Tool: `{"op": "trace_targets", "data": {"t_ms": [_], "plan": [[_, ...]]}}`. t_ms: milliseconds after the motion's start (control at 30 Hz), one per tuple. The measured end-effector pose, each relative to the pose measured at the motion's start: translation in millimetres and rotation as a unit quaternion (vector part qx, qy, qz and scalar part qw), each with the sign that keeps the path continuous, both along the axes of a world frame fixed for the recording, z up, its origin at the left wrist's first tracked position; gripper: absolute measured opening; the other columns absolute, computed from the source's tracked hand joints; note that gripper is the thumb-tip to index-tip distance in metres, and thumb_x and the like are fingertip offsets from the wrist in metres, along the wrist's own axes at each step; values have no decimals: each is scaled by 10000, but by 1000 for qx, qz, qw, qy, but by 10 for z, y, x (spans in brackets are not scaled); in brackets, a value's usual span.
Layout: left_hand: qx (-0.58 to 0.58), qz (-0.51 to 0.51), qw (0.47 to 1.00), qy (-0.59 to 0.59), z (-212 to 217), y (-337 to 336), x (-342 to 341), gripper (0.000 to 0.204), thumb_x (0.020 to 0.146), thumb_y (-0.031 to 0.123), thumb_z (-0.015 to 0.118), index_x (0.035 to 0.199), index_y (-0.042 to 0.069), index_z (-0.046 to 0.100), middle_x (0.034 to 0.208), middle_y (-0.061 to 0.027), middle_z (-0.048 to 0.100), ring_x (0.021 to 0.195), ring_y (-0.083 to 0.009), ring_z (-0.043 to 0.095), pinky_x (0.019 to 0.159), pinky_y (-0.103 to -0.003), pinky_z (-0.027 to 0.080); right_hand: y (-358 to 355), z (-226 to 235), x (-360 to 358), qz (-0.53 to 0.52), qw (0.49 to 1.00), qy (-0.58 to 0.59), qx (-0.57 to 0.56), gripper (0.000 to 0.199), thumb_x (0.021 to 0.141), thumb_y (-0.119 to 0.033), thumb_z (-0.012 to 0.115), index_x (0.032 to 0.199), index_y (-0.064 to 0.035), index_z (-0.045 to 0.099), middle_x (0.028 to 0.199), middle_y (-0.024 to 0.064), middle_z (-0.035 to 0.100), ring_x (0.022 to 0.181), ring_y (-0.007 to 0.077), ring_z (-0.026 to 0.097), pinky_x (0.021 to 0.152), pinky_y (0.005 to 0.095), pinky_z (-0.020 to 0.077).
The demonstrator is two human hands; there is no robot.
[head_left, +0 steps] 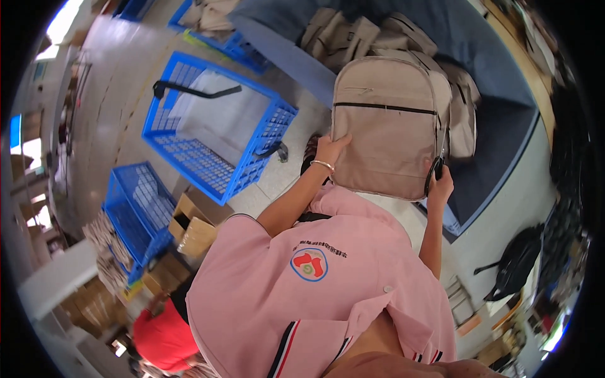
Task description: Trimming loose threads and excess material from manufactured backpacks using a pair of scissors.
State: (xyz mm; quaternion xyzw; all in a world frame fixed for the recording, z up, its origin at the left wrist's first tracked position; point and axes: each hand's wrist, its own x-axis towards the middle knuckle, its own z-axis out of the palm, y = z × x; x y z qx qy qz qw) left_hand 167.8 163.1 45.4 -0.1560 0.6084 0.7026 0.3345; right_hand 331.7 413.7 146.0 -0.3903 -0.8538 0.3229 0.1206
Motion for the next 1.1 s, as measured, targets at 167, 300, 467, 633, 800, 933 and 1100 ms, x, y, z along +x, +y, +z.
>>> {"op": "trace_targets", "data": {"t_ms": [167,300,467,633,800,933,1100], "plan": [[97,216,972,-10,419,-587,-128,385,770,106,803,1108,5,648,1013,-87,693,902,-221,669,792,-380,555,-48,-158,-338,27,967,201,-153,261,919,-275,689,863,-47,576,664,-54,495,547,32,430,519,198,363],[66,340,936,63,506,-1582,-311,417,725,94,829,1099,25,656,1035,-95,687,941,-247,664,817,-409,553,-353,95,-700,22,924,246,-292,211,914,-225,691,932,-38,594,656,-42,512,526,24,467,462,206,342],[-79,466,868,153,712,-2612,-887,395,718,89,832,1068,18,663,1011,-76,689,906,-212,645,798,-366,535,-337,26,-924,55,957,164,-235,248,909,-269,700,890,-47,592,629,-50,498,519,24,452,461,216,323],[-267,472,821,180,728,-3400,-1745,395,734,169,838,1007,-51,655,976,-101,690,808,-214,658,717,-339,545,-190,-28,-1072,-27,967,122,-221,216,919,-254,683,910,-50,611,661,-33,541,529,29,451,469,222,333],[-343,382,846,140,167,-4549,-2580,483,795,292,785,1091,-43,602,1031,-135,668,861,-282,643,808,-450,539,78,-293,-1189,-65,994,44,-73,174,904,-159,652,944,7,618,711,81,626,602,107,541,576,297,443],[-546,208,795,163,-440,-4621,-3511,487,813,319,761,1112,-43,629,1037,-120,671,865,-249,633,841,-390,522,-41,-303,-1157,-124,988,28,-83,248,905,-262,687,905,-19,636,628,-10,536,478,59,477,426,251,382],[-223,-4,895,386,-515,-1653,-4029,261,908,213,646,1010,-23,688,965,-100,707,851,-167,642,794,-306,513,-507,-67,-1089,-268,957,-39,-107,391,848,-316,736,800,26,551,620,116,506,598,154,406,561,346,392]]}}
